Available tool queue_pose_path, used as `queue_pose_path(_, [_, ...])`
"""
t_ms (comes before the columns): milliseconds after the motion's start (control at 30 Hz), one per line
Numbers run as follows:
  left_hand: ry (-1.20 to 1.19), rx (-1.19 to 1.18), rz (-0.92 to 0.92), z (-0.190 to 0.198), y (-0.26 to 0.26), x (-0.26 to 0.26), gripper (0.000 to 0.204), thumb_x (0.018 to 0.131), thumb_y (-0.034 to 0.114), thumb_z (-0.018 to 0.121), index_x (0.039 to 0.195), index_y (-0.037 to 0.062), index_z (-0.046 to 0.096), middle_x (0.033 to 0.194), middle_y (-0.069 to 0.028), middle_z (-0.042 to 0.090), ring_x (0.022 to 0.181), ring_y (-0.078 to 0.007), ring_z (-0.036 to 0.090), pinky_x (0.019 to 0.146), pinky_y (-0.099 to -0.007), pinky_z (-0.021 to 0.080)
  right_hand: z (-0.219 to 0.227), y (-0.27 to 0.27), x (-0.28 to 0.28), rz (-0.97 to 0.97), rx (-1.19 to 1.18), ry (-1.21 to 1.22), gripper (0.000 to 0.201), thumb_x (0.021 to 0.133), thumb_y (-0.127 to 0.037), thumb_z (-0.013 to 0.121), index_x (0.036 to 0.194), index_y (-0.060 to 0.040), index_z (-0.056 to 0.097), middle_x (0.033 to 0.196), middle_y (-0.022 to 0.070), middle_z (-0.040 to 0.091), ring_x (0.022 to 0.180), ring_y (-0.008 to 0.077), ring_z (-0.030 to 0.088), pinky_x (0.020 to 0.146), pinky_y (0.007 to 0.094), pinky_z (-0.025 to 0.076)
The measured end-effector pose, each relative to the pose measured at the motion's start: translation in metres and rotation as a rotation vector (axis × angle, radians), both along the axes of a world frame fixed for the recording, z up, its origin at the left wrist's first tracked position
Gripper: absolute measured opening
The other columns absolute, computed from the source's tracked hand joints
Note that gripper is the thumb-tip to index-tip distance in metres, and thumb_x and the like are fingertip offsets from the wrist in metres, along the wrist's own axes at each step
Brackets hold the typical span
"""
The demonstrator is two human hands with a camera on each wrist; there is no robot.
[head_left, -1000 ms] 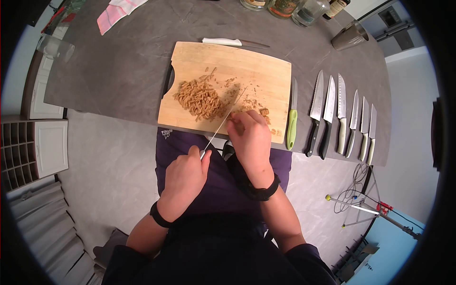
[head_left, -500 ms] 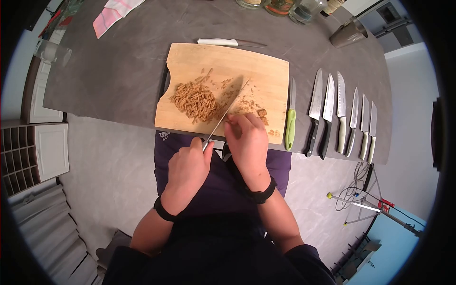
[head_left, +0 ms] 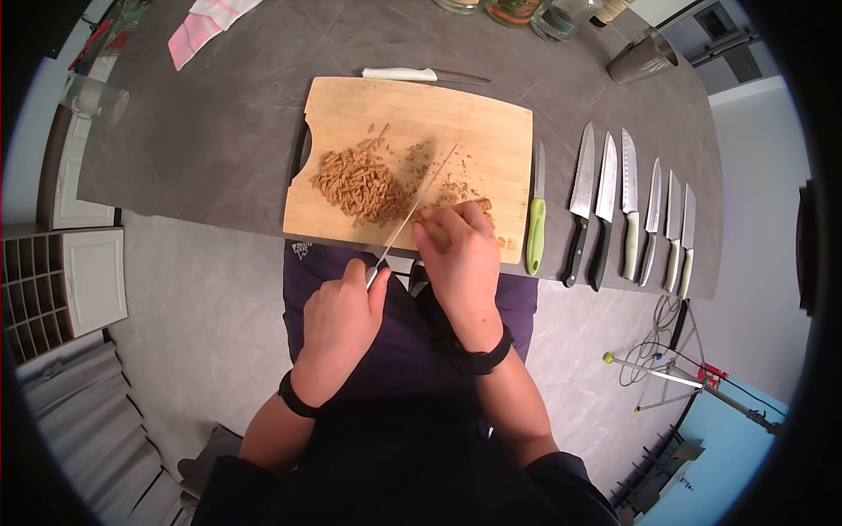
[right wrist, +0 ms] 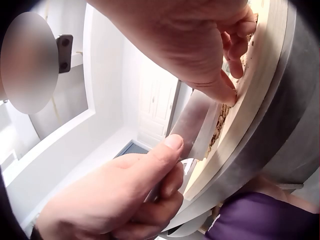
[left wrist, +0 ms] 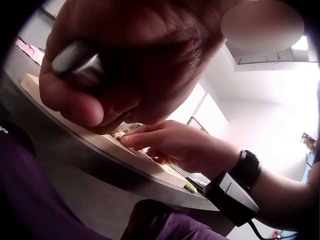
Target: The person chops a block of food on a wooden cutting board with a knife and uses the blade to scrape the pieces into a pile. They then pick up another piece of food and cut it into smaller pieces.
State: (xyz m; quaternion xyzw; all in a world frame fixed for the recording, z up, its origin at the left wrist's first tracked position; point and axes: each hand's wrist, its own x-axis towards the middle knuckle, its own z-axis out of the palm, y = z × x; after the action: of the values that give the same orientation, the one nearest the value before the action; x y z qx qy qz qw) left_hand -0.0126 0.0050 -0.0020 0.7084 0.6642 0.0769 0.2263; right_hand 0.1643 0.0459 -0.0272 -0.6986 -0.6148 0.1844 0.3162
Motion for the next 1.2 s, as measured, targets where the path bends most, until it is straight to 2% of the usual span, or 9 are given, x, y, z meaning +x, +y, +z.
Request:
queue_pose_path(67, [-0.009, 0.004, -0.008, -0.002, -0.001, 0.001, 0.043, 0.113, 0.039, 0.065, 0.089, 0.0045, 0.059, 0.062, -0.021, 0.067, 0.061, -0.0454, 0.071, 0.054, -0.0539, 0.057, 0.001, 0.0, 0.0, 0.003, -0.001, -0.008, 0.019, 0.09, -0.016, 0.088, 0.105, -0.0062, 0.084, 0.098, 0.0111, 0.072, 0.093, 0.0343, 0.073, 0.082, 0.0448, 0.06])
queue_pose_path(167, [-0.038, -0.058, 0.026, 0.004, 0.0, 0.003, 0.041, 0.113, 0.035, 0.066, 0.089, 0.0021, 0.059, 0.068, -0.0237, 0.069, 0.067, -0.0512, 0.07, 0.059, -0.0603, 0.055, -0.001, 0.001, -0.002, 0.004, 0.025, -0.003, 0.016, 0.089, -0.015, 0.087, 0.101, -0.0056, 0.082, 0.096, 0.0107, 0.07, 0.091, 0.0343, 0.07, 0.082, 0.0459, 0.058])
queue_pose_path(400, [-0.033, -0.064, 0.011, 0.007, 0.0, 0.004, 0.041, 0.113, 0.034, 0.065, 0.089, 0.0015, 0.059, 0.067, -0.025, 0.068, 0.066, -0.0514, 0.07, 0.057, -0.059, 0.055, -0.002, 0.003, -0.001, 0.015, 0.03, 0.009, 0.013, 0.087, -0.011, 0.086, 0.097, -0.0044, 0.08, 0.094, 0.0108, 0.068, 0.09, 0.0345, 0.069, 0.082, 0.0465, 0.057])
queue_pose_path(567, [-0.057, -0.085, 0.001, 0.001, 0.002, 0.004, 0.042, 0.113, 0.033, 0.066, 0.087, 0.0012, 0.059, 0.067, -0.026, 0.068, 0.065, -0.0514, 0.069, 0.056, -0.0587, 0.055, -0.004, 0.003, 0.0, 0.052, 0.071, -0.014, 0.015, 0.089, -0.011, 0.086, 0.1, -0.0026, 0.081, 0.095, 0.0114, 0.07, 0.088, 0.0354, 0.071, 0.079, 0.0455, 0.059])
queue_pose_path(667, [-0.039, -0.094, -0.03, -0.002, 0.007, 0.003, 0.043, 0.114, 0.036, 0.063, 0.089, 0.0005, 0.062, 0.066, -0.0247, 0.069, 0.064, -0.0476, 0.072, 0.056, -0.0548, 0.058, -0.006, 0.004, -0.002, 0.055, 0.102, 0.0, 0.015, 0.088, -0.009, 0.085, 0.101, -0.0019, 0.081, 0.095, 0.0115, 0.069, 0.086, 0.0354, 0.07, 0.077, 0.0453, 0.058])
queue_pose_path(900, [-0.014, -0.115, -0.008, -0.003, 0.016, 0.011, 0.043, 0.113, 0.036, 0.063, 0.093, -0.0008, 0.065, 0.07, -0.0258, 0.071, 0.067, -0.0482, 0.074, 0.058, -0.0562, 0.059, -0.005, 0.004, -0.002, 0.068, 0.116, -0.006, 0.015, 0.086, -0.006, 0.085, 0.099, -0.0016, 0.08, 0.094, 0.0112, 0.068, 0.084, 0.0349, 0.069, 0.075, 0.0454, 0.058])
queue_pose_path(1067, [-0.032, -0.095, 0.024, -0.01, 0.028, 0.024, 0.043, 0.113, 0.037, 0.063, 0.094, -0.0014, 0.065, 0.071, -0.0278, 0.071, 0.07, -0.0506, 0.072, 0.062, -0.0596, 0.058, -0.006, 0.003, -0.001, 0.067, 0.111, -0.013, 0.012, 0.086, -0.006, 0.084, 0.096, -0.0026, 0.08, 0.094, 0.0107, 0.067, 0.087, 0.0336, 0.069, 0.079, 0.0457, 0.056])
queue_pose_path(1133, [-0.011, -0.08, 0.01, -0.009, 0.028, 0.022, 0.043, 0.113, 0.037, 0.063, 0.093, -0.0003, 0.065, 0.073, -0.0269, 0.072, 0.07, -0.0493, 0.074, 0.062, -0.0577, 0.06, -0.005, 0.001, -0.003, 0.048, 0.105, 0.004, 0.011, 0.087, -0.006, 0.083, 0.096, -0.0031, 0.079, 0.094, 0.0106, 0.067, 0.089, 0.0326, 0.068, 0.081, 0.0458, 0.056])
queue_pose_path(1200, [0.0, -0.065, 0.005, -0.011, 0.029, 0.019, 0.042, 0.113, 0.038, 0.063, 0.094, 0.0008, 0.067, 0.073, -0.0264, 0.073, 0.07, -0.0488, 0.075, 0.062, -0.0574, 0.061, -0.006, 0.0, -0.003, 0.03, 0.115, 0.008, 0.013, 0.087, -0.008, 0.085, 0.099, -0.0038, 0.08, 0.093, 0.0107, 0.067, 0.084, 0.0341, 0.069, 0.078, 0.0457, 0.057])
